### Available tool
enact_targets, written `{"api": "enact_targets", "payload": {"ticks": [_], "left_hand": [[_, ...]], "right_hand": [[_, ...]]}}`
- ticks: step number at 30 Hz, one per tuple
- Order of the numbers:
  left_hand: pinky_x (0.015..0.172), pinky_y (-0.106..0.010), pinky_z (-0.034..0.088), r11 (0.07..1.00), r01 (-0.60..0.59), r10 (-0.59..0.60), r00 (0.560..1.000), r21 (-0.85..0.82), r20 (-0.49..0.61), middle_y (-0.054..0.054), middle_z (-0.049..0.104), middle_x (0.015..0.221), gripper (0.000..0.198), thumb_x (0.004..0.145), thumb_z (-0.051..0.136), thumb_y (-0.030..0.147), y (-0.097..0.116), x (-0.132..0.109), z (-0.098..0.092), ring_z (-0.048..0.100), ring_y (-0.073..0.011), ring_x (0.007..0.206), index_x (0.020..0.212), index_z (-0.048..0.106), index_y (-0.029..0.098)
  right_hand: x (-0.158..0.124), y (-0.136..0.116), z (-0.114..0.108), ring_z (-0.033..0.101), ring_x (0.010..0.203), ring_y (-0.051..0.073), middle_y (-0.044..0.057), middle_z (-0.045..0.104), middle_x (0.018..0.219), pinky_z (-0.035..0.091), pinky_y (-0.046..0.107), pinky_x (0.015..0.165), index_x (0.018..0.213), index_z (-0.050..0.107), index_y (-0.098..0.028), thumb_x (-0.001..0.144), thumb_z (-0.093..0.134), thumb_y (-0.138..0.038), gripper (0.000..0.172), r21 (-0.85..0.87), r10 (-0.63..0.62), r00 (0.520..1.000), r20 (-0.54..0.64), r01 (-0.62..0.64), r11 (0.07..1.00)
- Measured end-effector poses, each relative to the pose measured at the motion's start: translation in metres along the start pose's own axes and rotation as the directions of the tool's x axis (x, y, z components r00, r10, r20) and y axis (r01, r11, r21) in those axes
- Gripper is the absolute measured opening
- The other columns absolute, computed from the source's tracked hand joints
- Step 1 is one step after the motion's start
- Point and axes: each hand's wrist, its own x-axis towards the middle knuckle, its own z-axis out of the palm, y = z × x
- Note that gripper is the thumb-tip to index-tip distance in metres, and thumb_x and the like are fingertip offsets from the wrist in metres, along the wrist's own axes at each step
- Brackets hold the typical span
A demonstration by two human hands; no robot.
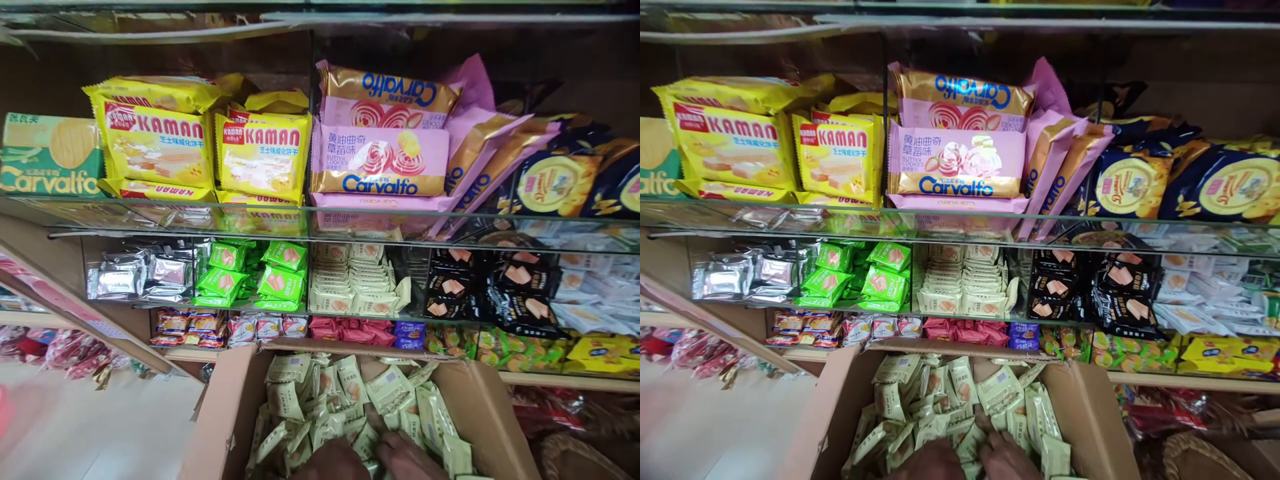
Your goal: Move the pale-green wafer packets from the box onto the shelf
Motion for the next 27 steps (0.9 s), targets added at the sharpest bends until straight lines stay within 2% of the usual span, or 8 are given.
{"api": "enact_targets", "payload": {"ticks": [2, 5, 8, 11, 13, 16, 21, 27], "left_hand": [[0.06, -0.027, 0.038, 1.0, -0.016, 0.016, 1.0, 0.024, 0.026, -0.001, 0.056, 0.048, 0.017, 0.063, 0.065, 0.034, 0.011, -0.005, -0.003, 0.052, -0.017, 0.056, 0.05, 0.06, 0.024], [0.065, -0.026, 0.039, 0.991, -0.027, 0.02, 0.998, 0.132, 0.058, -0.001, 0.061, 0.058, 0.003, 0.063, 0.064, 0.028, 0.033, -0.013, -0.009, 0.055, -0.0183, 0.064, 0.063, 0.066, 0.025], [0.062, -0.024, 0.04, 0.979, 0.062, -0.057, 0.998, 0.194, -0.032, -0.002, 0.064, 0.076, 0.016, 0.069, 0.057, 0.021, 0.051, -0.016, -0.013, 0.056, -0.0174, 0.069, 0.08, 0.067, 0.025], [0.066, -0.024, 0.043, 0.995, 0.102, -0.097, 0.977, 0.019, -0.19, -0.006, 0.062, 0.095, 0.032, 0.071, 0.058, 0.024, 0.062, -0.011, -0.015, 0.056, -0.0179, 0.079, 0.103, 0.058, 0.022], [0.07, -0.025, 0.044, 0.982, 0.088, -0.121, 0.972, -0.165, -0.202, -0.007, 0.061, 0.099, 0.045, 0.069, 0.063, 0.03, 0.067, -0.005, -0.017, 0.055, -0.0195, 0.086, 0.112, 0.052, 0.019], [0.061, -0.025, 0.045, 0.875, 0.145, -0.207, 0.975, -0.462, -0.086, -0.006, 0.065, 0.082, 0.035, 0.07, 0.062, 0.037, 0.073, 0.005, -0.019, 0.059, -0.018, 0.074, 0.097, 0.057, 0.015], [0.056, -0.025, 0.044, 0.758, 0.177, -0.334, 0.932, -0.628, -0.14, -0.001, 0.062, 0.057, 0.027, 0.069, 0.063, 0.04, 0.076, 0.011, -0.024, 0.058, -0.014, 0.058, 0.073, 0.059, 0.013], [0.052, -0.019, 0.039, 0.706, 0.065, -0.375, 0.879, -0.705, -0.294, 0.002, 0.061, 0.063, 0.027, 0.061, 0.071, 0.034, 0.076, 0.011, -0.029, 0.05, -0.0081, 0.053, 0.077, 0.062, 0.014]], "right_hand": [[-0.003, 0.009, 0.007, 0.058, 0.071, 0.025, 0.003, 0.064, 0.068, 0.042, 0.034, 0.069, 0.059, 0.064, -0.028, 0.046, 0.047, -0.006, 0.031, -0.072, -0.053, 0.999, -0.009, 0.052, 0.996], [-0.008, 0.002, -0.002, 0.056, 0.065, 0.024, 0.002, 0.06, 0.057, 0.039, 0.033, 0.065, 0.048, 0.058, -0.03, 0.043, 0.046, -0.005, 0.029, -0.012, -0.049, 0.999, -0.008, 0.049, 0.999], [-0.013, -0.015, -0.029, 0.055, 0.068, 0.024, 0.002, 0.061, 0.06, 0.038, 0.033, 0.063, 0.05, 0.06, -0.027, 0.05, 0.049, -0.007, 0.023, 0.074, -0.034, 0.999, 0.04, 0.031, 0.997], [-0.017, -0.033, -0.061, 0.055, 0.079, 0.023, 0.002, 0.064, 0.078, 0.039, 0.033, 0.07, 0.077, 0.066, -0.025, 0.069, 0.051, -0.022, 0.017, 0.265, 0.048, 0.998, -0.033, -0.038, 0.964], [-0.018, -0.044, -0.078, 0.055, 0.083, 0.022, 0.003, 0.064, 0.088, 0.04, 0.032, 0.073, 0.092, 0.062, -0.023, 0.075, 0.05, -0.033, 0.023, 0.443, 0.178, 0.981, -0.082, -0.124, 0.888], [-0.012, -0.057, -0.088, 0.055, 0.083, 0.019, 0.003, 0.064, 0.09, 0.041, 0.029, 0.074, 0.098, 0.058, -0.02, 0.075, 0.052, -0.039, 0.031, 0.658, 0.265, 0.954, -0.14, -0.11, 0.745], [-0.005, -0.067, -0.08, 0.056, 0.082, 0.015, 0.002, 0.062, 0.094, 0.043, 0.025, 0.071, 0.103, 0.053, -0.019, 0.069, 0.061, -0.031, 0.037, 0.807, 0.236, 0.963, -0.127, -0.038, 0.59], [-0.006, -0.07, -0.067, 0.055, 0.067, 0.014, 0.0, 0.062, 0.082, 0.043, 0.025, 0.058, 0.112, 0.049, -0.019, 0.069, 0.06, -0.031, 0.047, 0.753, 0.223, 0.975, -0.008, -0.141, 0.643]]}}
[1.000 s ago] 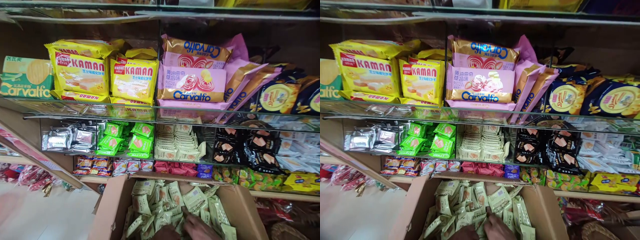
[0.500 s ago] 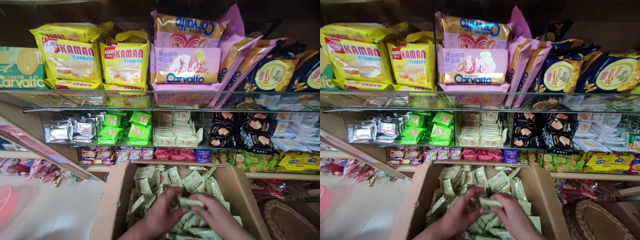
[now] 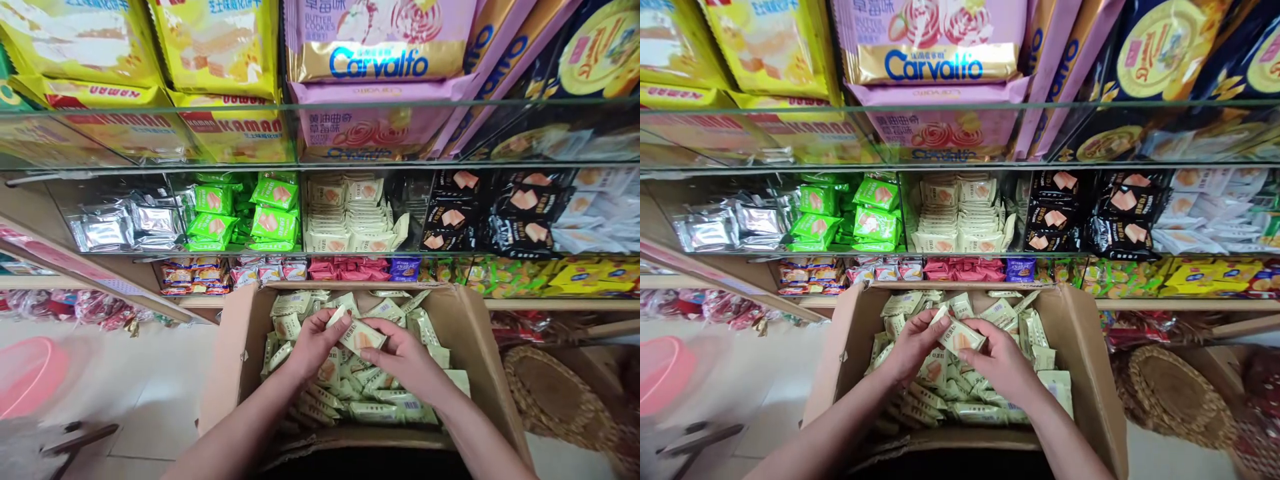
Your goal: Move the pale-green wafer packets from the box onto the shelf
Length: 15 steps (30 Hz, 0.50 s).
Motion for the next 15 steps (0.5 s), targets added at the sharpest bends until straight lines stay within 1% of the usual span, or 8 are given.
{"api": "enact_targets", "payload": {"ticks": [2, 5, 7, 9, 12, 15], "left_hand": [[0.053, -0.019, 0.038, 1.0, 0.008, -0.008, 1.0, 0.001, 0.01, 0.002, 0.06, 0.058, 0.024, 0.061, 0.071, 0.033, 0.001, -0.001, -0.001, 0.048, -0.0074, 0.052, 0.069, 0.063, 0.012], [0.055, -0.019, 0.037, 0.999, 0.036, -0.035, 0.999, -0.039, 0.024, 0.002, 0.06, 0.059, 0.021, 0.062, 0.071, 0.033, 0.002, -0.003, -0.004, 0.048, -0.0076, 0.054, 0.069, 0.065, 0.014], [0.056, -0.02, 0.037, 0.993, 0.079, -0.078, 0.997, -0.084, 0.015, 0.002, 0.061, 0.06, 0.02, 0.061, 0.072, 0.032, 0.002, -0.003, -0.006, 0.049, -0.0082, 0.054, 0.068, 0.066, 0.014], [0.056, -0.021, 0.037, 0.979, 0.132, -0.137, 0.99, -0.155, -0.022, 0.001, 0.062, 0.059, 0.019, 0.057, 0.075, 0.029, 0.002, -0.003, -0.007, 0.05, -0.0091, 0.054, 0.063, 0.065, 0.014], [0.055, -0.022, 0.038, 0.946, 0.182, -0.202, 0.978, -0.268, -0.048, 0.0, 0.062, 0.057, 0.018, 0.055, 0.076, 0.025, 0.002, -0.002, -0.007, 0.051, -0.01, 0.053, 0.059, 0.063, 0.013], [0.055, -0.021, 0.037, 0.926, 0.176, -0.199, 0.979, -0.334, -0.035, -0.001, 0.061, 0.056, 0.017, 0.058, 0.074, 0.024, 0.002, -0.001, -0.007, 0.05, -0.0093, 0.052, 0.059, 0.063, 0.011]], "right_hand": [[0.0, 0.002, 0.002, 0.054, 0.068, 0.014, 0.001, 0.061, 0.085, 0.042, 0.025, 0.059, 0.112, 0.049, -0.019, 0.069, 0.06, -0.03, 0.045, -0.008, -0.002, 1.0, -0.003, 0.002, 1.0], [-0.001, 0.004, 0.003, 0.054, 0.072, 0.015, 0.002, 0.061, 0.087, 0.042, 0.026, 0.062, 0.107, 0.051, -0.02, 0.069, 0.06, -0.027, 0.04, 0.027, -0.015, 1.0, 0.009, 0.015, 1.0], [-0.002, 0.006, 0.002, 0.053, 0.069, 0.015, 0.001, 0.06, 0.083, 0.041, 0.026, 0.059, 0.105, 0.051, -0.019, 0.069, 0.06, -0.028, 0.038, 0.038, -0.011, 1.0, 0.019, 0.01, 0.999], [-0.001, 0.009, 0.001, 0.053, 0.067, 0.015, 0.001, 0.06, 0.08, 0.04, 0.026, 0.057, 0.104, 0.051, -0.019, 0.068, 0.061, -0.028, 0.038, 0.038, -0.009, 1.0, 0.01, 0.008, 0.999], [0.0, 0.014, 0.001, 0.052, 0.068, 0.014, 0.0, 0.059, 0.077, 0.04, 0.025, 0.059, 0.099, 0.052, -0.019, 0.067, 0.063, -0.03, 0.035, 0.06, -0.028, 0.998, -0.054, 0.032, 0.998], [0.003, 0.023, 0.005, 0.047, 0.057, 0.011, -0.004, 0.052, 0.06, 0.035, 0.022, 0.053, 0.08, 0.052, -0.018, 0.066, 0.064, -0.034, 0.024, 0.055, -0.027, 0.991, -0.13, 0.034, 0.998]]}}
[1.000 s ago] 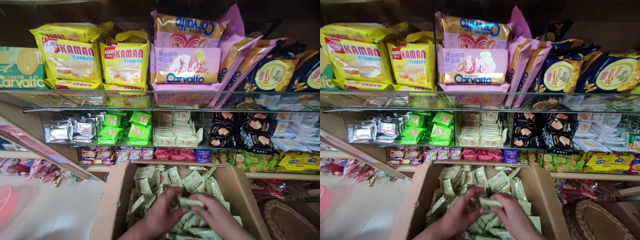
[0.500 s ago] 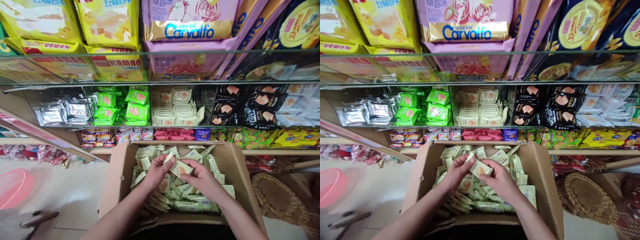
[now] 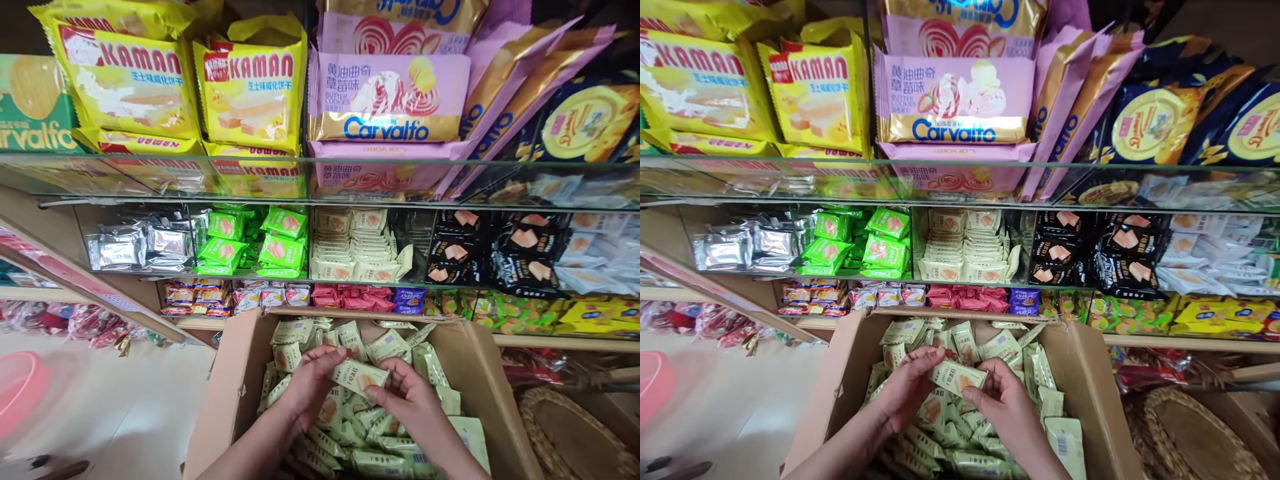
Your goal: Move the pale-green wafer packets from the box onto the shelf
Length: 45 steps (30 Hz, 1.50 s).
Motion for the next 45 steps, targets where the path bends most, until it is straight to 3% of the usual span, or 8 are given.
{"api": "enact_targets", "payload": {"ticks": [7, 13, 19, 29, 32, 37, 41, 45], "left_hand": [[0.057, -0.021, 0.036, 0.991, -0.056, 0.056, 0.998, -0.123, -0.007, -0.003, 0.062, 0.066, 0.015, 0.067, 0.067, 0.024, -0.004, 0.001, -0.001, 0.049, -0.0089, 0.055, 0.065, 0.061, 0.011], [0.058, -0.022, 0.037, 0.964, -0.064, 0.06, 0.998, -0.26, -0.024, -0.001, 0.06, 0.068, 0.017, 0.067, 0.068, 0.027, 0.0, 0.0, 0.004, 0.05, -0.0096, 0.056, 0.07, 0.06, 0.012], [0.059, -0.021, 0.039, 0.954, -0.145, 0.132, 0.989, -0.261, -0.069, -0.003, 0.064, 0.074, 0.013, 0.067, 0.069, 0.023, 0.002, 0.001, 0.002, 0.053, -0.0094, 0.059, 0.069, 0.062, 0.013], [0.067, -0.026, 0.042, 0.944, -0.257, 0.272, 0.961, -0.207, 0.047, -0.006, 0.065, 0.081, 0.02, 0.07, 0.065, 0.031, 0.015, -0.01, 0.005, 0.057, -0.0157, 0.074, 0.081, 0.065, 0.015], [0.063, -0.025, 0.041, 0.941, -0.295, 0.305, 0.951, -0.165, 0.041, -0.006, 0.063, 0.084, 0.026, 0.073, 0.062, 0.032, 0.017, -0.011, 0.003, 0.057, -0.0152, 0.072, 0.095, 0.06, 0.018], [0.054, -0.021, 0.035, 0.972, -0.228, 0.23, 0.973, -0.055, 0.034, -0.001, 0.06, 0.068, 0.023, 0.07, 0.065, 0.028, 0.005, -0.01, -0.001, 0.052, -0.0101, 0.057, 0.089, 0.058, 0.018], [0.05, -0.02, 0.032, 0.968, -0.246, 0.246, 0.969, 0.042, 0.016, 0.001, 0.059, 0.062, 0.028, 0.065, 0.068, 0.033, -0.005, -0.006, -0.004, 0.051, -0.009, 0.052, 0.085, 0.057, 0.017], [0.045, -0.019, 0.03, 0.963, -0.252, 0.253, 0.967, 0.094, 0.006, 0.002, 0.058, 0.059, 0.031, 0.062, 0.069, 0.037, -0.01, 0.002, -0.009, 0.049, -0.0083, 0.047, 0.082, 0.056, 0.017]], "right_hand": [[0.0, 0.017, 0.014, 0.04, 0.044, 0.009, -0.008, 0.036, 0.044, 0.03, 0.02, 0.045, 0.053, 0.034, -0.02, 0.061, 0.062, -0.051, 0.042, 0.075, 0.038, 0.995, -0.09, -0.031, 0.997], [0.0, 0.007, 0.022, 0.036, 0.044, 0.008, -0.007, 0.033, 0.045, 0.033, 0.021, 0.045, 0.053, 0.035, -0.02, 0.062, 0.061, -0.051, 0.041, 0.143, 0.039, 0.988, -0.147, -0.018, 0.99], [0.003, -0.005, 0.031, 0.042, 0.049, 0.009, -0.006, 0.041, 0.053, 0.035, 0.021, 0.047, 0.065, 0.043, -0.02, 0.063, 0.061, -0.049, 0.034, 0.192, -0.025, 0.999, -0.032, 0.031, 0.981], [-0.002, -0.057, 0.009, 0.05, 0.058, 0.013, -0.002, 0.053, 0.061, 0.038, 0.022, 0.051, 0.087, 0.058, -0.02, 0.071, 0.054, -0.046, 0.031, -0.252, -0.157, 0.984, -0.084, 0.131, 0.959], [0.025, -0.102, -0.014, 0.052, 0.059, 0.014, 0.0, 0.059, 0.067, 0.038, 0.023, 0.05, 0.089, 0.057, -0.021, 0.073, 0.053, -0.045, 0.029, -0.431, -0.254, 0.957, -0.14, 0.172, 0.886], [0.134, -0.158, -0.03, 0.054, 0.058, 0.013, 0.002, 0.061, 0.068, 0.039, 0.023, 0.052, 0.082, 0.055, -0.017, 0.068, 0.06, -0.038, 0.026, -0.544, -0.458, 0.877, -0.145, 0.317, 0.777], [0.204, -0.168, -0.013, 0.055, 0.056, 0.014, 0.002, 0.061, 0.06, 0.039, 0.024, 0.053, 0.069, 0.057, -0.016, 0.064, 0.063, -0.039, 0.024, -0.649, -0.431, 0.893, -0.128, 0.253, 0.717], [0.226, -0.164, -0.003, 0.056, 0.058, 0.016, 0.003, 0.061, 0.057, 0.039, 0.025, 0.055, 0.061, 0.058, -0.017, 0.06, 0.065, -0.042, 0.026, -0.691, -0.435, 0.891, -0.128, 0.234, 0.684]]}}
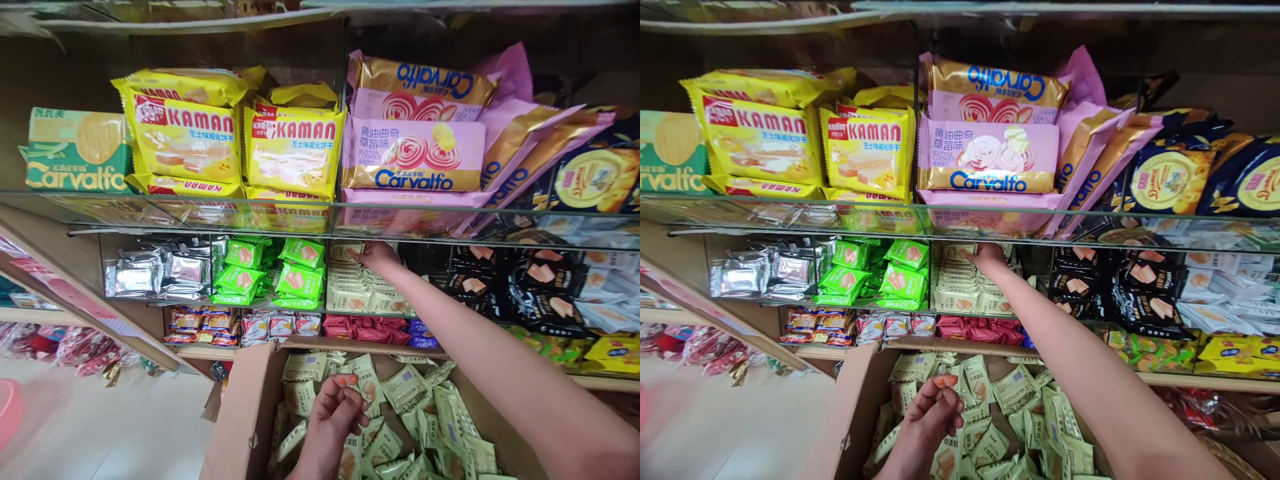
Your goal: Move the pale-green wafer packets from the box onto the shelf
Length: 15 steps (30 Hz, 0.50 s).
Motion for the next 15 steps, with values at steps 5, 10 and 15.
{"api": "enact_targets", "payload": {"ticks": [5, 10, 15], "left_hand": [[0.043, -0.019, 0.028, 0.998, 0.035, -0.036, 0.999, 0.058, 0.012, 0.002, 0.057, 0.058, 0.035, 0.059, 0.07, 0.039, -0.005, 0.003, -0.003, 0.049, -0.0083, 0.045, 0.08, 0.055, 0.016], [0.044, -0.019, 0.028, 0.989, 0.082, -0.087, 0.996, 0.12, 0.034, 0.002, 0.058, 0.058, 0.033, 0.06, 0.07, 0.039, -0.006, 0.001, -0.001, 0.049, -0.0081, 0.046, 0.078, 0.055, 0.016], [0.046, -0.02, 0.028, 0.978, 0.101, -0.112, 0.993, 0.184, 0.048, 0.002, 0.058, 0.057, 0.03, 0.059, 0.07, 0.038, -0.003, -0.003, 0.003, 0.049, -0.009, 0.047, 0.075, 0.056, 0.016]], "right_hand": [[0.003, 0.008, 0.004, 0.059, 0.063, 0.017, 0.005, 0.063, 0.062, 0.039, 0.025, 0.059, 0.065, 0.062, -0.017, 0.068, 0.058, -0.043, 0.026, -0.047, 0.008, 0.999, -0.036, -0.009, 0.999], [0.011, 0.007, 0.008, 0.059, 0.066, 0.018, 0.008, 0.065, 0.068, 0.041, 0.027, 0.06, 0.068, 0.064, -0.015, 0.072, 0.056, -0.042, 0.028, -0.095, 0.034, 0.998, -0.05, -0.038, 0.995], [0.007, 0.0, 0.004, 0.059, 0.069, 0.02, 0.008, 0.065, 0.071, 0.041, 0.028, 0.062, 0.066, 0.063, -0.016, 0.069, 0.058, -0.044, 0.029, -0.148, 0.001, 1.0, -0.031, -0.005, 0.989]]}}
